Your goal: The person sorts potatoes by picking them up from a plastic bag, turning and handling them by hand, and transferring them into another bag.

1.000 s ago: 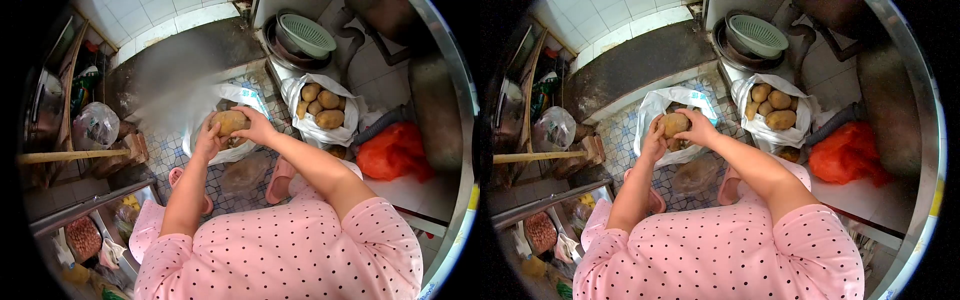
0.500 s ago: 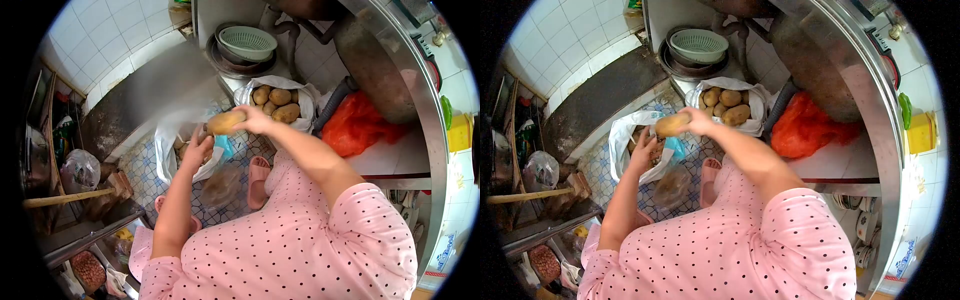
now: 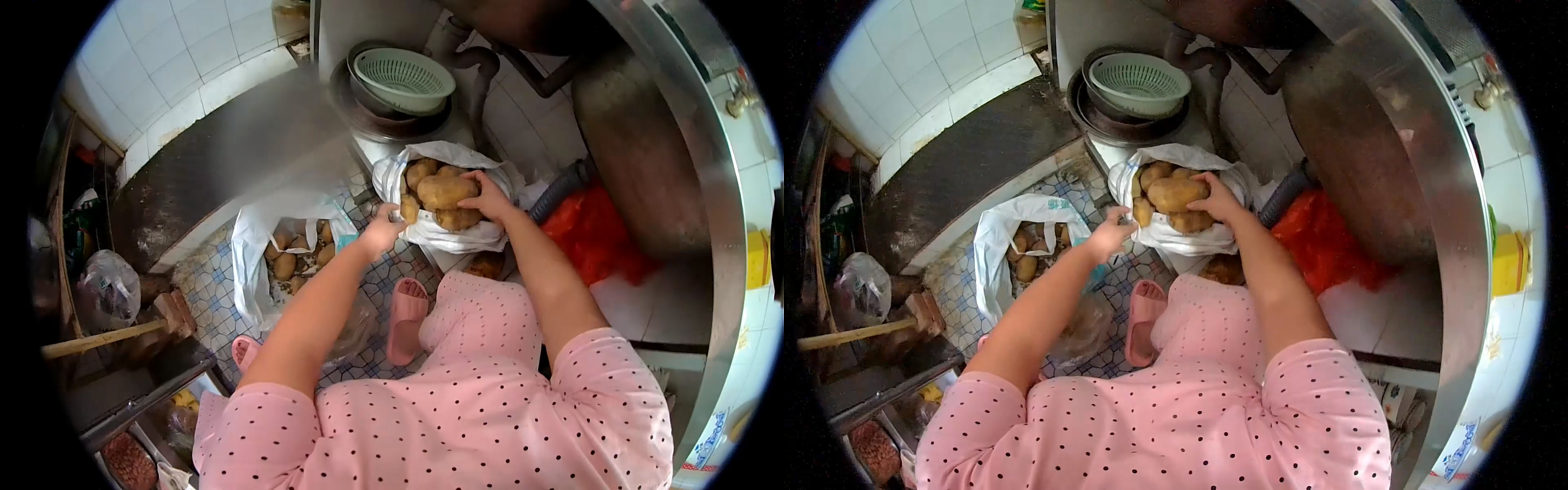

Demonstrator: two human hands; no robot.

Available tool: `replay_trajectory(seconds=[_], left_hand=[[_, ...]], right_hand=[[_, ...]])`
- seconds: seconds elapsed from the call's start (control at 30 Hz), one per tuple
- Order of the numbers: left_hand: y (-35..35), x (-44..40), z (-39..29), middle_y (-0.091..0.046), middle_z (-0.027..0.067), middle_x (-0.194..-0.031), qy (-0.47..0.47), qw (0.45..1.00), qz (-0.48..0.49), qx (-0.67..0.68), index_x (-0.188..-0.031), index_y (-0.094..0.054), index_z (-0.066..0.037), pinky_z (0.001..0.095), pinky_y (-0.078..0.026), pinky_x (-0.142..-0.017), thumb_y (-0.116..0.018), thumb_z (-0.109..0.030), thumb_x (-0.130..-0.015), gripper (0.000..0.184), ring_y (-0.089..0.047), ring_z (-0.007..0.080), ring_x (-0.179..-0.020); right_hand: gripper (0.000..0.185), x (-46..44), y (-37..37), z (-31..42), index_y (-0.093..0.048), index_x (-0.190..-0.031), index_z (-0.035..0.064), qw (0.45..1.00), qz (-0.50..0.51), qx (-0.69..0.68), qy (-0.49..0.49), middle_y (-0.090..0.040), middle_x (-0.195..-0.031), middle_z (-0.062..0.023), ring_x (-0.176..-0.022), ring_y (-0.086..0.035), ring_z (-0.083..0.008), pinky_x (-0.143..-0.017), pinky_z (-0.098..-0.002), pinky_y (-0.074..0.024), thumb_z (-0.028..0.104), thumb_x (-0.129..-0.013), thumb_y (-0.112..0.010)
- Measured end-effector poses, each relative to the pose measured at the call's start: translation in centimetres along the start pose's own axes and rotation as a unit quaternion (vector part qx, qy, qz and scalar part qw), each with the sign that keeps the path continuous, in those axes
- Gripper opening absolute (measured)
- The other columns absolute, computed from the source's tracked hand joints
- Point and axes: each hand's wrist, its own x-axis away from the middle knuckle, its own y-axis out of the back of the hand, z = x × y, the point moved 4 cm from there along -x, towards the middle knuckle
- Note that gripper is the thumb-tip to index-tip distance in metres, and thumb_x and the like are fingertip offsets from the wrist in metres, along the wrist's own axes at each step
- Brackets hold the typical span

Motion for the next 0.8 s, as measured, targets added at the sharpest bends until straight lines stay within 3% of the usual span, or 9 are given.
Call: replay_trajectory(seconds=[0.03, 0.13, 0.2, 0.27, 0.4, 0.43, 0.57, 0.63, 0.8], left_hand=[[-0.4, -0.9, -0.1, -0.048, 0.0179, -0.13, 0.034, 0.997, -0.042, 0.061, -0.142, -0.023, -0.01, 0.0424, -0.048, -0.086, -0.063, -0.025, -0.087, 0.07, -0.052, 0.0302, -0.11], [-1.4, -3.8, 1.1, -0.047, 0.021, -0.126, 0.06, 0.989, -0.115, 0.07, -0.14, -0.012, -0.007, 0.0384, -0.053, -0.075, -0.061, -0.016, -0.087, 0.072, -0.057, 0.0293, -0.101], [-0.6, -8.1, 3.6, -0.058, 0.0172, -0.099, 0.022, 0.993, -0.109, -0.032, -0.126, -0.039, 0.002, 0.0308, -0.049, -0.053, -0.052, -0.008, -0.089, 0.04, -0.06, 0.0224, -0.071], [0.5, -6.1, -0.3, -0.058, 0.0144, -0.087, -0.048, 0.979, -0.189, 0.064, -0.116, -0.05, 0.004, 0.0311, -0.046, -0.049, -0.047, -0.008, -0.09, 0.028, -0.056, 0.0198, -0.066], [1.9, -1.7, -9.5, -0.055, 0.0079, -0.089, -0.11, 0.962, -0.156, 0.196, -0.111, -0.053, -0.003, 0.0331, -0.046, -0.063, -0.044, -0.012, -0.091, 0.024, -0.05, 0.0169, -0.075], [1.9, -1.5, -10.9, -0.054, 0.0071, -0.088, -0.132, 0.961, -0.133, 0.202, -0.108, -0.053, -0.004, 0.0326, -0.045, -0.063, -0.043, -0.011, -0.09, 0.021, -0.05, 0.0166, -0.075], [0.3, -0.2, -14.5, -0.051, 0.0039, -0.085, -0.194, 0.956, -0.047, 0.216, -0.101, -0.05, -0.008, 0.0325, -0.043, -0.061, -0.043, -0.011, -0.089, 0.014, -0.049, 0.016, -0.075], [0.2, -0.7, -15.1, -0.049, 0.003, -0.09, -0.216, 0.951, -0.009, 0.22, -0.105, -0.049, -0.009, 0.035, -0.044, -0.065, -0.043, -0.012, -0.089, 0.017, -0.048, 0.0157, -0.078], [2.0, -0.2, -13.4, -0.051, 0.0075, -0.104, -0.17, 0.976, -0.099, 0.09, -0.11, -0.051, -0.004, 0.0335, -0.046, -0.067, -0.045, -0.01, -0.087, 0.024, -0.049, 0.0155, -0.078]], right_hand=[[0.063, -0.8, -0.8, -0.2, -0.046, -0.123, 0.0078, 0.998, -0.013, 0.031, 0.06, -0.055, -0.124, -0.0141, -0.116, -0.051, -0.0285, -0.096, -0.037, -0.0415, 0.008, -0.069, -0.079], [0.063, -0.1, -3.0, 2.2, -0.046, -0.122, 0.0087, 0.974, -0.012, 0.213, 0.076, -0.056, -0.121, -0.0184, -0.114, -0.053, -0.0334, -0.095, -0.0389, -0.0423, 0.007, -0.068, -0.078], [0.064, -0.5, -3.3, 2.5, -0.045, -0.122, 0.0103, 0.967, 0.007, 0.236, 0.091, -0.056, -0.119, -0.0224, -0.111, -0.054, -0.0382, -0.092, -0.0408, -0.0444, 0.011, -0.067, -0.078], [0.064, -0.7, -3.4, 2.6, -0.045, -0.122, 0.0104, 0.96, 0.005, 0.269, 0.08, -0.057, -0.117, -0.0228, -0.109, -0.055, -0.039, -0.089, -0.0414, -0.0455, 0.016, -0.068, -0.078], [0.063, -1.7, -2.5, 1.6, -0.043, -0.122, 0.0072, 0.948, -0.063, 0.278, 0.141, -0.061, -0.106, -0.0217, -0.099, -0.058, -0.0397, -0.084, -0.0424, -0.0472, 0.024, -0.07, -0.076], [0.054, -2.1, -1.9, 1.0, -0.05, -0.117, 0.0058, 0.956, -0.037, 0.281, 0.075, -0.061, -0.108, -0.0201, -0.098, -0.058, -0.0389, -0.084, -0.0417, -0.0475, 0.024, -0.073, -0.073], [0.033, -2.0, -1.3, 0.2, -0.063, -0.105, 0.005, 0.955, 0.022, 0.286, 0.072, -0.063, -0.107, -0.0184, -0.098, -0.059, -0.0373, -0.084, -0.0407, -0.0477, 0.025, -0.079, -0.069], [0.038, -2.4, -0.9, -0.6, -0.062, -0.107, 0.0051, 0.957, -0.001, 0.289, 0.026, -0.063, -0.108, -0.018, -0.099, -0.06, -0.0351, -0.086, -0.0398, -0.0475, 0.028, -0.078, -0.07], [0.067, -2.3, 0.6, -0.7, -0.058, -0.119, 0.0065, 0.925, -0.017, 0.359, -0.124, -0.057, -0.119, -0.02, -0.116, -0.05, -0.0357, -0.096, -0.0437, -0.0417, 0.045, -0.068, -0.076]])
